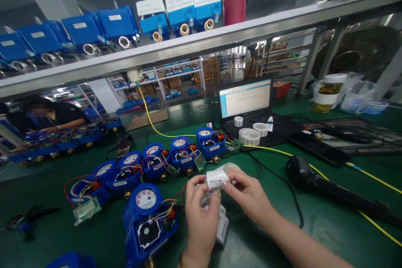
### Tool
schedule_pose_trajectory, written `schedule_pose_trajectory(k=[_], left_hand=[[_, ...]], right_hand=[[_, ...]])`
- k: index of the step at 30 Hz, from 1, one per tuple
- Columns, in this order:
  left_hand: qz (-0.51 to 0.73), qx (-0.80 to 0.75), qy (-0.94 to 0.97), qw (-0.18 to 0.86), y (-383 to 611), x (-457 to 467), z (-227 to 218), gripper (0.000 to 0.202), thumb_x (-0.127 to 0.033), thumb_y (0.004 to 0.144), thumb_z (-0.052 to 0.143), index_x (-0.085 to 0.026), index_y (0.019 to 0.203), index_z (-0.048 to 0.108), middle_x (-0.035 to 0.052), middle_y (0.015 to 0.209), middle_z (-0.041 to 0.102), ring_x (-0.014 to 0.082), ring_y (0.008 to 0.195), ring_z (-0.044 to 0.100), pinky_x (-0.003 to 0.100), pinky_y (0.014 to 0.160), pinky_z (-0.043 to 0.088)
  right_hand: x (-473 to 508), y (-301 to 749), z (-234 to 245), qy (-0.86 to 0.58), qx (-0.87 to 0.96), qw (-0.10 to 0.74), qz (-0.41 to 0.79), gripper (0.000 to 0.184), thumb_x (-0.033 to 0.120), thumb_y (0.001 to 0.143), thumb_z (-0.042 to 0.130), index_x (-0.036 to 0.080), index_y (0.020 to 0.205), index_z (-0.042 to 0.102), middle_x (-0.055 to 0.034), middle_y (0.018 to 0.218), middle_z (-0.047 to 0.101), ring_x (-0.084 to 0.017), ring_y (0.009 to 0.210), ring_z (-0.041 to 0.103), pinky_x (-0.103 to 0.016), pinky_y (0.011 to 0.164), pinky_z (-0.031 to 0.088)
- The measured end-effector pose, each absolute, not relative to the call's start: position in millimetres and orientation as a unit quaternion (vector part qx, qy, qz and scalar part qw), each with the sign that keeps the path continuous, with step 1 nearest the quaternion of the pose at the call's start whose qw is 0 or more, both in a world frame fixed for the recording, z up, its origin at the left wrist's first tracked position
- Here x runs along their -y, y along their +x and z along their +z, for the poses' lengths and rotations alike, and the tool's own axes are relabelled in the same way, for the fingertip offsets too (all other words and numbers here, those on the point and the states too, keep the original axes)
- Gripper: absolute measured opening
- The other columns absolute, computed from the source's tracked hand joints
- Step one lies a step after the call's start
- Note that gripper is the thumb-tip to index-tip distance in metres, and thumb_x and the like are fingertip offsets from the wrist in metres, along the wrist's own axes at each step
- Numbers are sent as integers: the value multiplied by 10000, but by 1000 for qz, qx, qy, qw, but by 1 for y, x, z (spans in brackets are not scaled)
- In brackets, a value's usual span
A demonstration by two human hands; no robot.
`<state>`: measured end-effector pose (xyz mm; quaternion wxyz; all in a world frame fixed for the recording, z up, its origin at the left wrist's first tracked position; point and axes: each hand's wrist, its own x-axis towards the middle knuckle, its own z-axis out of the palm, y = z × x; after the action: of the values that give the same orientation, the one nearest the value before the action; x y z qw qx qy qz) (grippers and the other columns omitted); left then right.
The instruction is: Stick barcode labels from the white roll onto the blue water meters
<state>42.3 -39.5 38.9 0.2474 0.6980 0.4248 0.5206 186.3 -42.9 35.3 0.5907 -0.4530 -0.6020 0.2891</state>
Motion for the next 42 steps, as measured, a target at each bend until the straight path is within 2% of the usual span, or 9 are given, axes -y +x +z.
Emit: schedule_pose_trajectory(k=[5,10,16,21,25,29,36,42], left_hand=[[530,-425,668,303,40,33,40,189,-296,855,496,-198,786,643,76,1043,538,220,1008,533,379,872,448],[523,-421,702,237,41,35,38,145,-217,821,520,-222,819,665,75,1107,523,237,1076,507,407,917,425],[524,-432,693,240,40,35,37,200,-300,878,477,-217,899,658,81,1104,548,228,1063,521,394,909,439],[511,-413,723,215,40,35,37,191,-264,877,477,-233,900,664,75,1182,506,226,1120,490,390,945,415],[498,-410,728,231,40,36,37,204,-278,879,481,-264,992,651,60,1229,495,221,1162,465,404,983,386],[507,-421,710,248,38,34,38,193,-293,876,493,-250,923,675,64,1212,523,225,1135,495,405,957,411],[513,-389,745,174,39,33,36,165,-220,855,522,-242,883,683,61,1224,547,239,1146,485,440,956,422],[516,-360,766,134,38,34,37,177,-176,859,517,-248,929,663,37,1077,621,218,1098,495,425,946,420]], right_hand=[[45,185,39,-431,637,575,279,146,302,810,565,189,777,650,-52,831,580,-165,734,520,-249,558,378],[40,188,34,-470,553,604,329,193,373,778,593,181,757,596,-18,712,541,-151,646,478,-254,563,387],[43,185,37,-443,615,590,279,119,288,783,596,183,727,606,-22,727,556,-154,682,499,-258,586,373],[41,188,34,-446,553,608,355,180,354,792,587,178,787,626,-37,752,591,-165,693,524,-265,601,411],[41,189,35,-438,580,611,315,162,327,807,574,182,739,599,-31,743,580,-158,683,519,-257,590,407],[44,185,36,-443,600,603,283,125,298,819,548,191,764,582,-21,740,563,-150,675,520,-248,578,412],[46,185,35,-478,567,608,282,194,301,793,575,189,941,628,-47,835,641,-156,672,567,-252,555,442],[46,186,40,-490,587,598,240,149,274,791,574,190,870,669,-31,773,672,-145,603,554,-263,549,440]])
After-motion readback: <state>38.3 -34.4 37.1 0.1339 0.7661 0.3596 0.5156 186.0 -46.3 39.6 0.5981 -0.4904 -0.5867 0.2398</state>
